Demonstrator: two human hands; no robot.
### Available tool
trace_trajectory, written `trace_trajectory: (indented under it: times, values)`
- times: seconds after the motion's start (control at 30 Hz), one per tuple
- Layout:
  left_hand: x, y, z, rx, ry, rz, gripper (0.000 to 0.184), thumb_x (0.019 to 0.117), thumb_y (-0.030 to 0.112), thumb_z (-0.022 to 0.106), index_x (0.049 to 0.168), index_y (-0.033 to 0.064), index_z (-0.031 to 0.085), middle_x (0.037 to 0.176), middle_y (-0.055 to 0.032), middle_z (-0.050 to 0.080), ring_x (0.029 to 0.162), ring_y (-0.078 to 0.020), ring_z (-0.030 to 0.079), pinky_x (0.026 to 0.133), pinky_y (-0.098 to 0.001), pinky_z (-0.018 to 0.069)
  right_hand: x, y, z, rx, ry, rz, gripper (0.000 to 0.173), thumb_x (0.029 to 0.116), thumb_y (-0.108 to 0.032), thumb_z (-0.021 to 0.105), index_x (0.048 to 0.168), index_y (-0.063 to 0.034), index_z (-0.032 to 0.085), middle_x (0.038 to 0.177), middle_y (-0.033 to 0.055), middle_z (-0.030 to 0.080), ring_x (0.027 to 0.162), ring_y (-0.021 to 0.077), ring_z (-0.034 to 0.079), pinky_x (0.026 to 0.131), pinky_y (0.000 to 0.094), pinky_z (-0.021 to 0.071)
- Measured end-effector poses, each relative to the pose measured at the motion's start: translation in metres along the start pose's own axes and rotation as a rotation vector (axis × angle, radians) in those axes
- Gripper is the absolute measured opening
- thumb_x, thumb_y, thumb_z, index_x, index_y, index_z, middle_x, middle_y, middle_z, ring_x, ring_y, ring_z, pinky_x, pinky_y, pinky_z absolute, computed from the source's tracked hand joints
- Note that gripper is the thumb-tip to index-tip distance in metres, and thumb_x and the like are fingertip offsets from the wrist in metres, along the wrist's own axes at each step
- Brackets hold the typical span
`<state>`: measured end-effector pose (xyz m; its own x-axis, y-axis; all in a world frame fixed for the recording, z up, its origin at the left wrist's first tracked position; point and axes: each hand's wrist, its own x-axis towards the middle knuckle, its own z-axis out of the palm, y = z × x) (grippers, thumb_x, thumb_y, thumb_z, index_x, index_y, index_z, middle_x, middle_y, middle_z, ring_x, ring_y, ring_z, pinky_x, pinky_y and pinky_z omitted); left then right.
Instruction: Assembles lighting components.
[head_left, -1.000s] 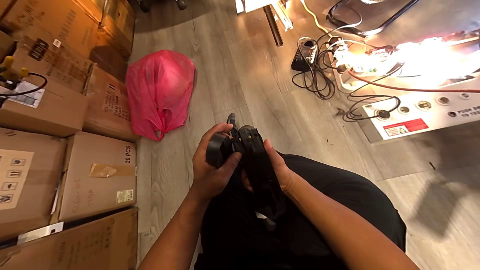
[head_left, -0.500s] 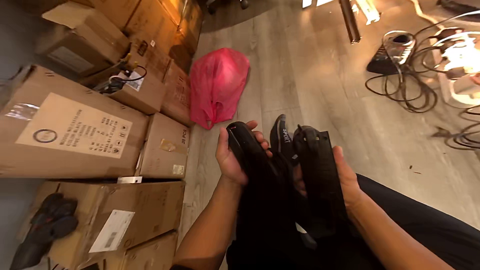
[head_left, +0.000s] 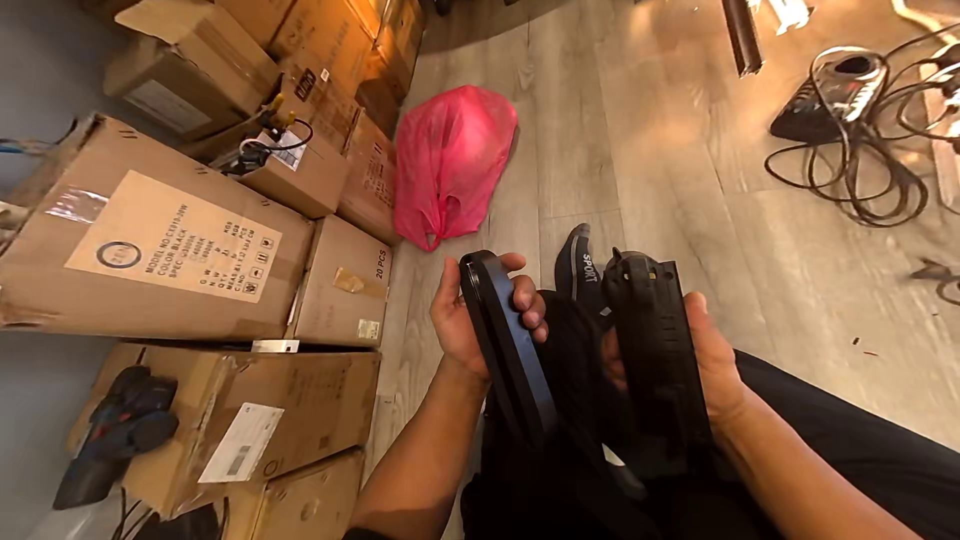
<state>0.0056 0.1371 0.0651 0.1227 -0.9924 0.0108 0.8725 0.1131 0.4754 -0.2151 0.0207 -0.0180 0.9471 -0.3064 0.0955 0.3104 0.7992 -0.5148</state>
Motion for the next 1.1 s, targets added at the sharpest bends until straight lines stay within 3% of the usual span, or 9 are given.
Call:
trace_trajectory:
  times: [0.2,0.63,0.87,0.97,1.1]
  values:
    - [0.001,-0.003,-0.004,0.049,-0.113,-0.029,0.072,0.0911,0.071,0.047,0.123,0.0102,0.069,0.084,-0.0112,0.069,0.071,-0.0242,0.067,0.068,-0.0417,0.0570,0.000,0.000,-0.001,-0.001,-0.016,-0.007,0.073,0.0850,-0.080,0.055,0.116,-0.0157,0.071,0.091,0.0088,0.073,0.079,0.0184,0.072,0.071,0.0348,0.0621]
    - [0.005,-0.004,-0.004,0.127,-0.063,0.015,0.073,0.0920,0.072,0.044,0.122,0.0088,0.067,0.090,-0.0127,0.068,0.079,-0.0274,0.067,0.075,-0.0454,0.0571,0.000,0.001,-0.002,0.013,-0.013,-0.009,0.073,0.0844,-0.079,0.057,0.117,-0.0146,0.070,0.091,0.0094,0.073,0.079,0.0186,0.072,0.071,0.0346,0.0621]
    - [0.008,-0.006,0.000,0.292,0.120,0.107,0.076,0.0956,0.070,0.043,0.138,0.0095,0.060,0.104,-0.0139,0.069,0.091,-0.0257,0.069,0.086,-0.0457,0.0583,0.000,0.001,-0.002,0.001,0.007,-0.012,0.074,0.0845,-0.080,0.056,0.116,-0.0145,0.070,0.091,0.0097,0.073,0.079,0.0193,0.073,0.070,0.0350,0.0624]
    - [0.008,-0.007,0.005,0.380,0.207,0.158,0.068,0.0987,0.065,0.045,0.133,0.0089,0.062,0.107,-0.0137,0.070,0.094,-0.0241,0.070,0.088,-0.0443,0.0586,0.000,0.002,-0.003,0.008,0.015,-0.009,0.074,0.0842,-0.080,0.056,0.116,-0.0145,0.070,0.090,0.0096,0.072,0.079,0.0197,0.072,0.070,0.0357,0.0622]
    - [0.008,-0.011,0.018,0.590,0.410,0.210,0.056,0.1025,0.062,0.040,0.123,0.0158,0.063,0.104,-0.0071,0.070,0.094,-0.0171,0.070,0.084,-0.0370,0.0596,0.001,0.002,-0.005,0.005,0.022,-0.001,0.076,0.0836,-0.081,0.056,0.114,-0.0136,0.071,0.090,0.0098,0.072,0.079,0.0196,0.072,0.070,0.0359,0.0623]
